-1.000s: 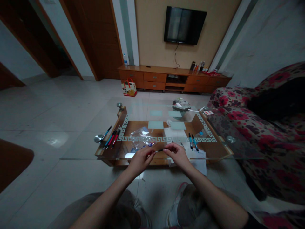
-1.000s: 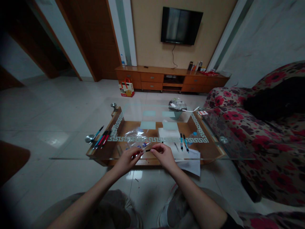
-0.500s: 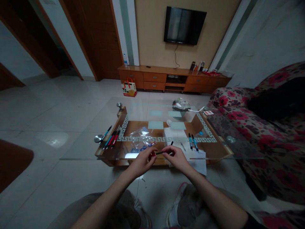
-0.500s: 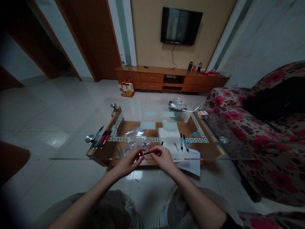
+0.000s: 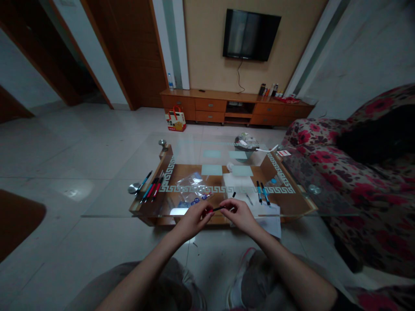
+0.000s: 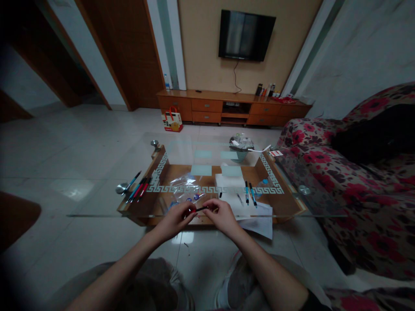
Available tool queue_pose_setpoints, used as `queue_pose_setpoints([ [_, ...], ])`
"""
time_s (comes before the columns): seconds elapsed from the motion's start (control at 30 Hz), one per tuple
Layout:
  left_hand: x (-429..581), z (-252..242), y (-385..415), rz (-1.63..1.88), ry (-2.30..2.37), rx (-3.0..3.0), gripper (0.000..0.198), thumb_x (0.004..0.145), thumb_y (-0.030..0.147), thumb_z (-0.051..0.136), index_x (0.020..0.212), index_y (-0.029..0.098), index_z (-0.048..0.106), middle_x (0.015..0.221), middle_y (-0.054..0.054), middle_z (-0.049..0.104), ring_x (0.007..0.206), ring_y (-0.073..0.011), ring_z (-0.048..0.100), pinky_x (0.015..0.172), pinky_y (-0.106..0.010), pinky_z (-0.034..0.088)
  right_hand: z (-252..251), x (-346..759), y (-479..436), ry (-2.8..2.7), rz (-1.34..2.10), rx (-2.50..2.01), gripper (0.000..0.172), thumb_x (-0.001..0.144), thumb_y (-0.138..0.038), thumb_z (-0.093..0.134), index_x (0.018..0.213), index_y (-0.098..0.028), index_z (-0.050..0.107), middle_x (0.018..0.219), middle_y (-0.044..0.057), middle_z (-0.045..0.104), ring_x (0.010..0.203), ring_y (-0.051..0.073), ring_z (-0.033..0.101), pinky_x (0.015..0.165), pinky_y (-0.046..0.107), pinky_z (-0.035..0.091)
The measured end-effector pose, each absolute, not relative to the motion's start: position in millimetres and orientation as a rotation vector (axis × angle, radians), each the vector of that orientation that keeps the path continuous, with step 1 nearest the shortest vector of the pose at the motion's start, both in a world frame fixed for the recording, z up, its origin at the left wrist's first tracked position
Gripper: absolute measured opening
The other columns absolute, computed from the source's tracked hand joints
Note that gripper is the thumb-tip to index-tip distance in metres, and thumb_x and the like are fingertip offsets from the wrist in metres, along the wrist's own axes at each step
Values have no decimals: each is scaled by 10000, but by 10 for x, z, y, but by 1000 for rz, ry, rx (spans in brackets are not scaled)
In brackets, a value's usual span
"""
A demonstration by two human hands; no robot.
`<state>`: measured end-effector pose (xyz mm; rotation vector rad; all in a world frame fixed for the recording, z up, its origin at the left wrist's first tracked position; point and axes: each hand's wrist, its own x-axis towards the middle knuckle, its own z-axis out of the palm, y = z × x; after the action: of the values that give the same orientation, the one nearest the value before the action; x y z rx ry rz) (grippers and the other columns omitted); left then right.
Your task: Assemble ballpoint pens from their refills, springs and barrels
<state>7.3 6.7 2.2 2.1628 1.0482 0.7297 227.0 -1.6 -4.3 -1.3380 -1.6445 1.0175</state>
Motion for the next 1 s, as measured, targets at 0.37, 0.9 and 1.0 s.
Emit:
queue_pose_setpoints([
  [0.37,61,70,40,749,1016,2183,187,966,308,488,950,182,625,841,-34,619,716,-139,540,664,-246,419,14,2252,-56,-1686,1003,-1353,160,814,-294,685,940,-208,733,863,28,735,733,163,634,644,269,469],
  [0.9,56,66,24,723,962,2205,129,947,264,516,942,188,621,821,-15,619,704,-127,535,640,-226,397,58,2235,-95,-1824,938,-1385,362,931,-437,558,700,-192,693,660,1,681,643,156,610,593,250,411],
  [1.0,56,64,27,722,968,2204,133,946,274,516,928,190,618,807,-14,614,702,-129,538,640,-225,405,79,2234,-103,-1847,893,-1356,390,960,-433,507,707,-193,681,661,2,661,657,157,599,616,255,414],
])
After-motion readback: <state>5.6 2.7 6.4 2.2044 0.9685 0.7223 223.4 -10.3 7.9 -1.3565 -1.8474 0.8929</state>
